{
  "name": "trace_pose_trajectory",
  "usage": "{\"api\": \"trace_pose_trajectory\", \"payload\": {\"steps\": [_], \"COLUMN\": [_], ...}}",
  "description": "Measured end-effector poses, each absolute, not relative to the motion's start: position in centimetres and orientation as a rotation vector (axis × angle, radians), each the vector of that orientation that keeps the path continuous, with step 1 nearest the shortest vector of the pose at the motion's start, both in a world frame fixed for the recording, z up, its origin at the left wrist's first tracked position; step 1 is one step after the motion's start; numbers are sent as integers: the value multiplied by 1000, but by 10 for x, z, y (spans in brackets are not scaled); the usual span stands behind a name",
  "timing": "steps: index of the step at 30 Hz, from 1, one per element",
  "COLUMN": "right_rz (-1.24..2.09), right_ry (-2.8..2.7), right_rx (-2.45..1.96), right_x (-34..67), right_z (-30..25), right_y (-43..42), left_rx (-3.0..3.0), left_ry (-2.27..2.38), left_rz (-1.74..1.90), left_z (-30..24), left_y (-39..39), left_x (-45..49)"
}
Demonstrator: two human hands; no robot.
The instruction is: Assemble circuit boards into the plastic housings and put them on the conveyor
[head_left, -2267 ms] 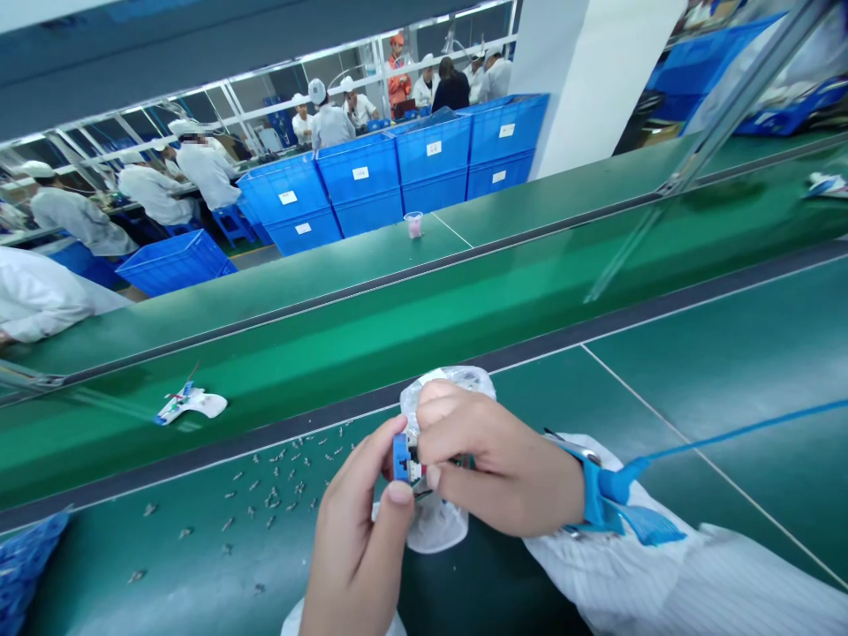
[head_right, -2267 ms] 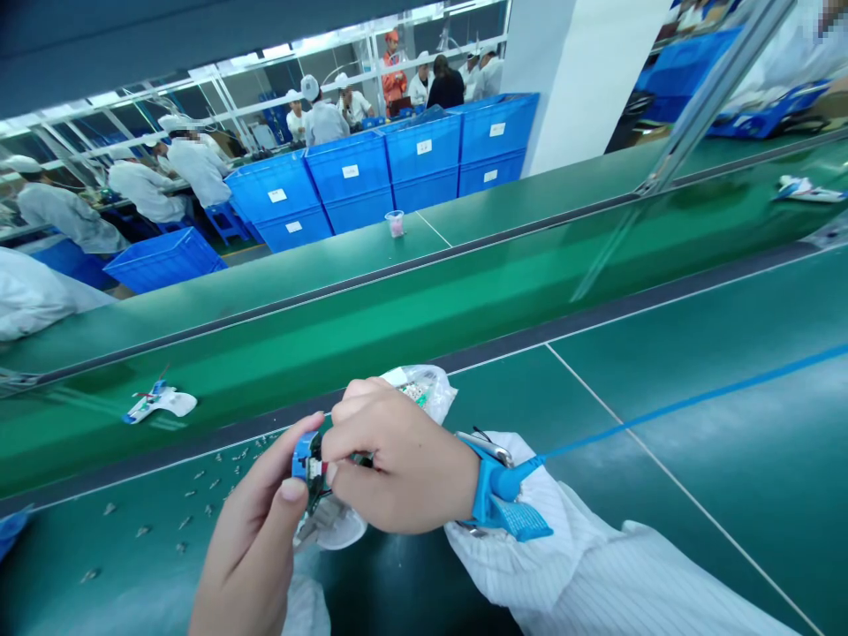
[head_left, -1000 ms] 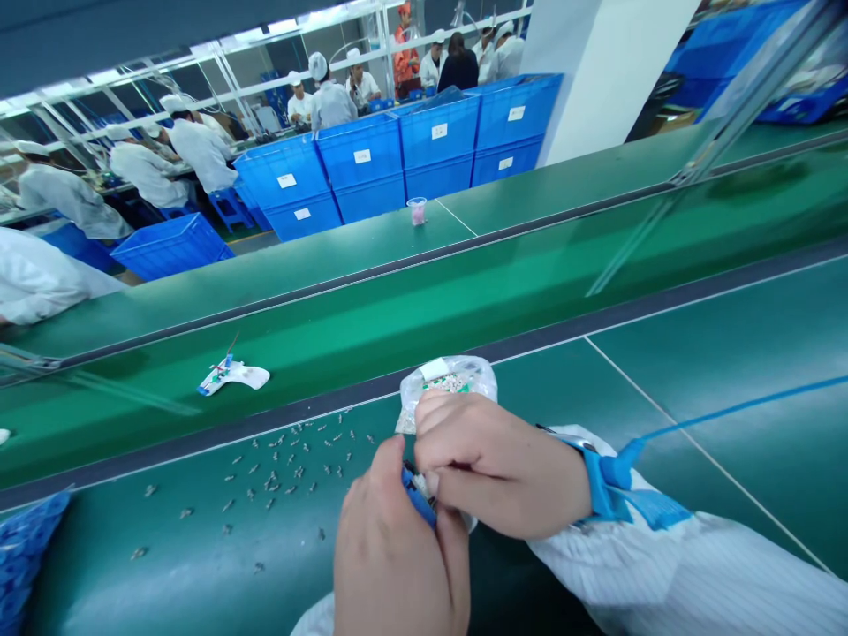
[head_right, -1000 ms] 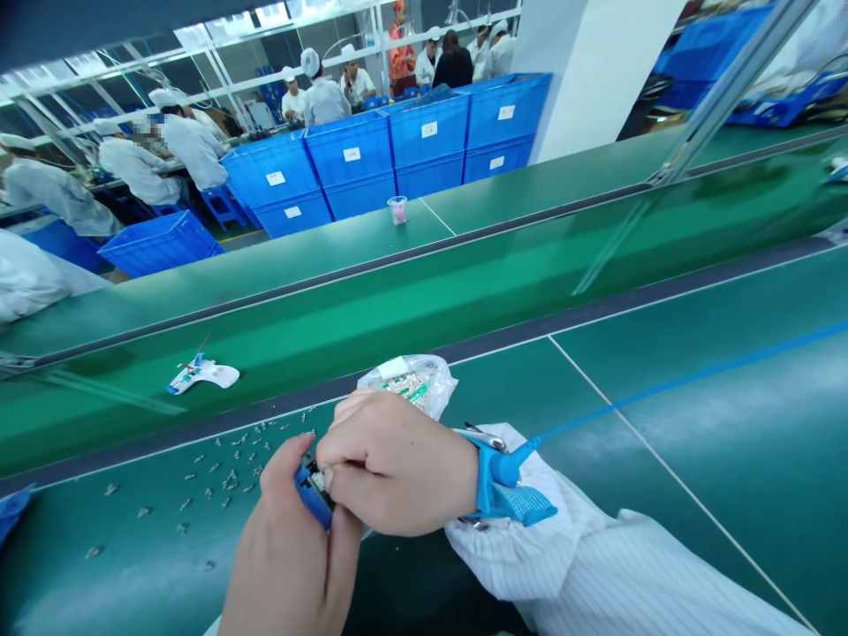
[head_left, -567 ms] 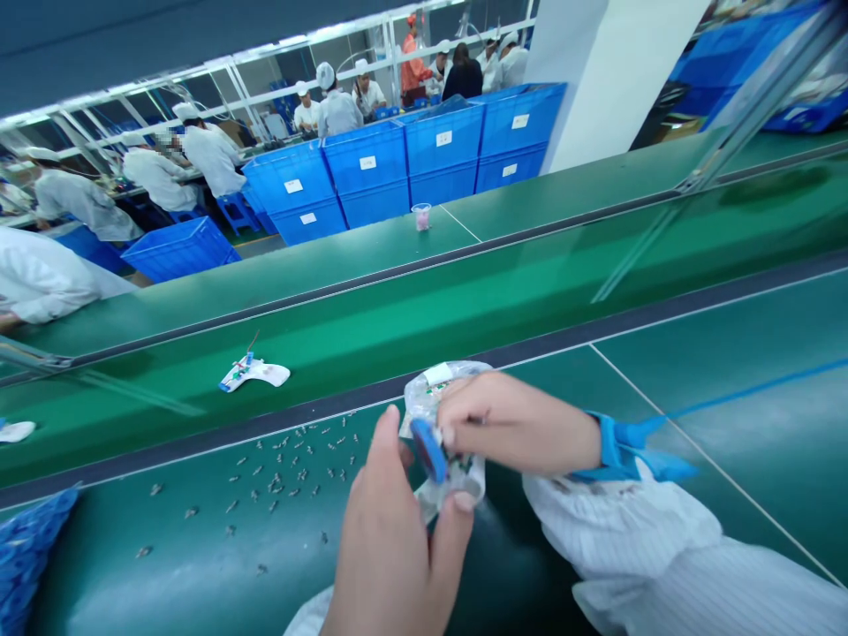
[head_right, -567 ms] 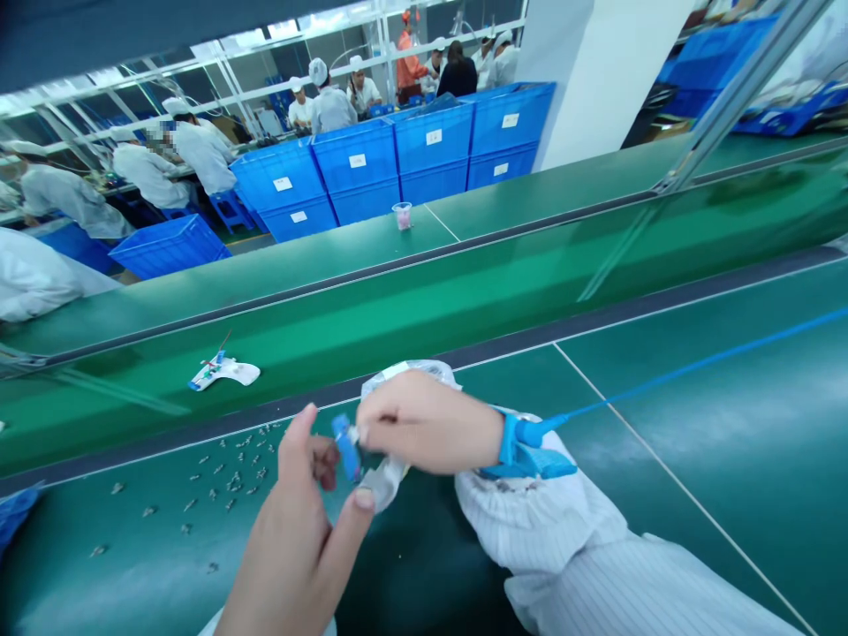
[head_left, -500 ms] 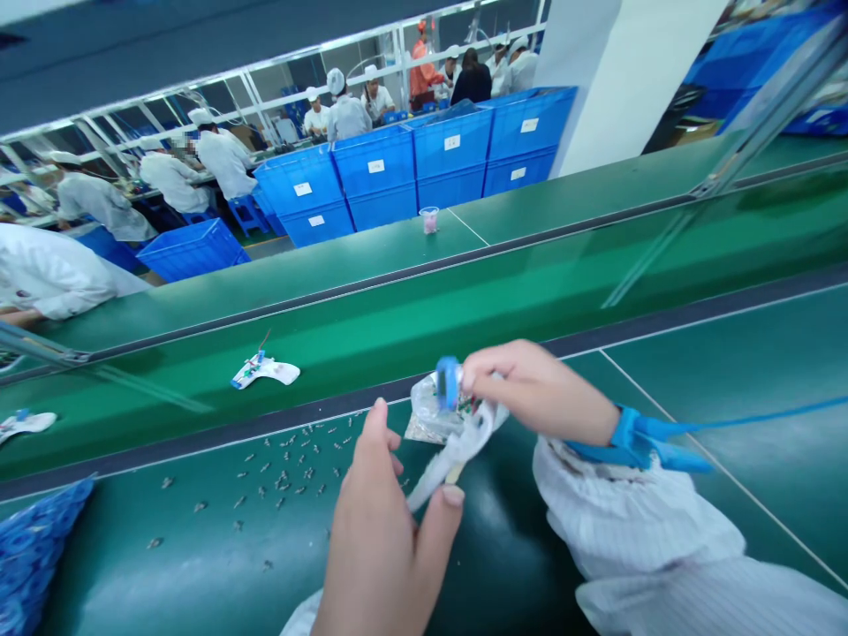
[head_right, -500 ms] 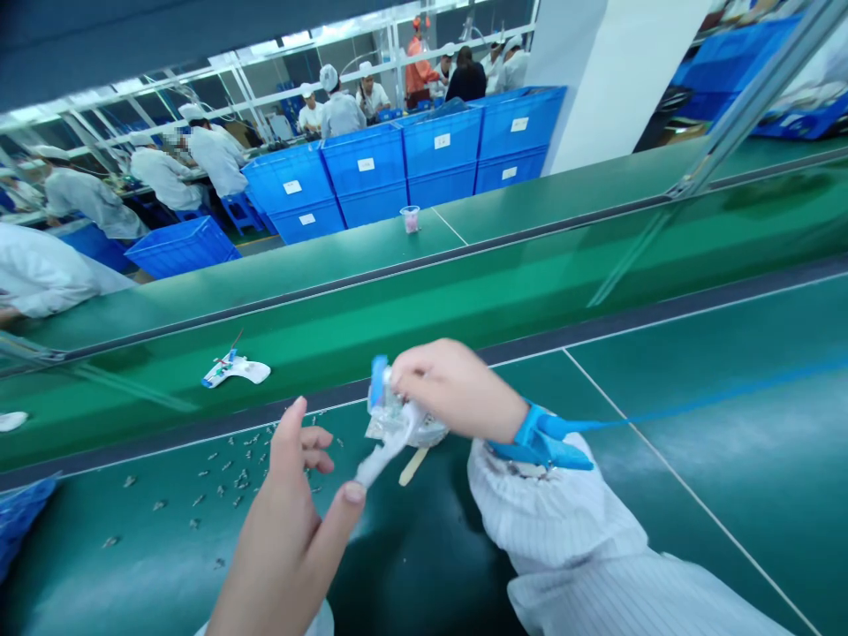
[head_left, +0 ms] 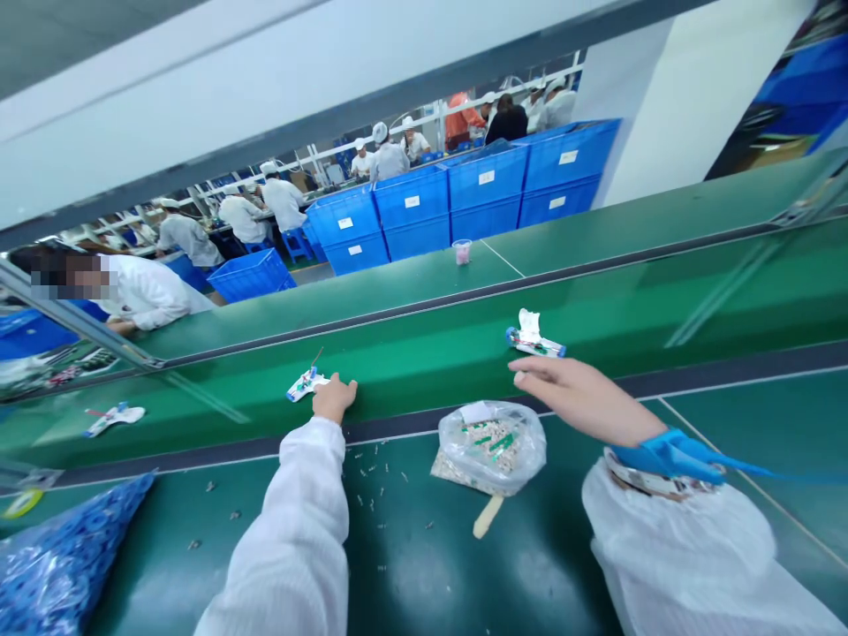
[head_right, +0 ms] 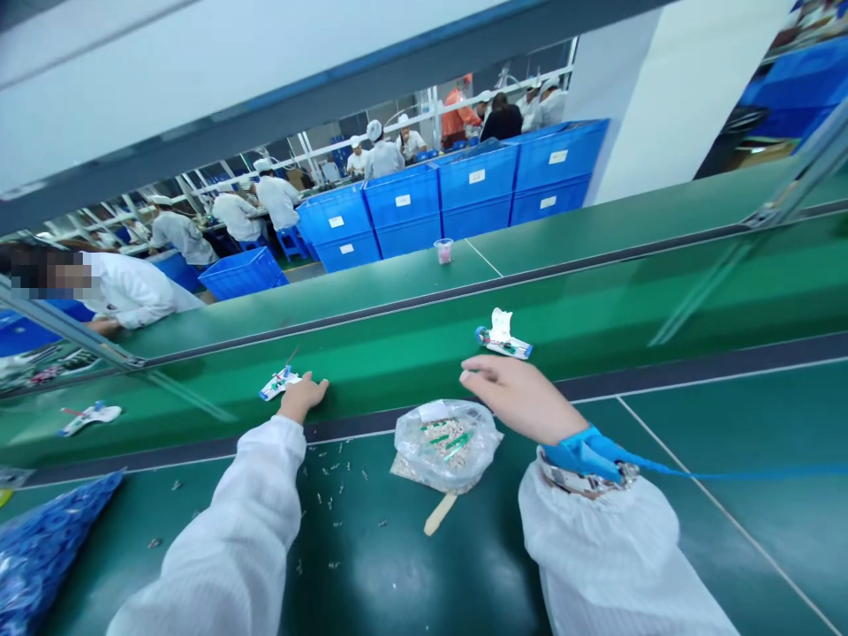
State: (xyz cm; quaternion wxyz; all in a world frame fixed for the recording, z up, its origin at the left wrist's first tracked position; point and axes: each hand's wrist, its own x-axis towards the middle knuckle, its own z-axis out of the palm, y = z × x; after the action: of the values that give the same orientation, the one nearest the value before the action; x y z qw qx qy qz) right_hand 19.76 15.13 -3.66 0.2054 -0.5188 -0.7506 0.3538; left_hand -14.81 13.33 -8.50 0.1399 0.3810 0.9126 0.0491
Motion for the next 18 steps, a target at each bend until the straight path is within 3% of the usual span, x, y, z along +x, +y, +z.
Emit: {"api": "trace_pose_trajectory", "payload": {"steps": [5, 9, 18], "right_rz": [1056, 1212, 1752], "right_ry": [-2302, -2106, -1412], "right_rx": [-1240, -1171, -847], "right_x": [189, 181, 147], "right_z": [-35, -37, -32], "right_y": [144, 144, 130], "left_rx": [1133, 1484, 2738], "left_ry": [2722, 2609, 1596], "left_rz": [257, 455, 910], "left_z": [-93, -77, -18], "left_y": [144, 134, 23], "left_x": [-151, -132, -33]}}
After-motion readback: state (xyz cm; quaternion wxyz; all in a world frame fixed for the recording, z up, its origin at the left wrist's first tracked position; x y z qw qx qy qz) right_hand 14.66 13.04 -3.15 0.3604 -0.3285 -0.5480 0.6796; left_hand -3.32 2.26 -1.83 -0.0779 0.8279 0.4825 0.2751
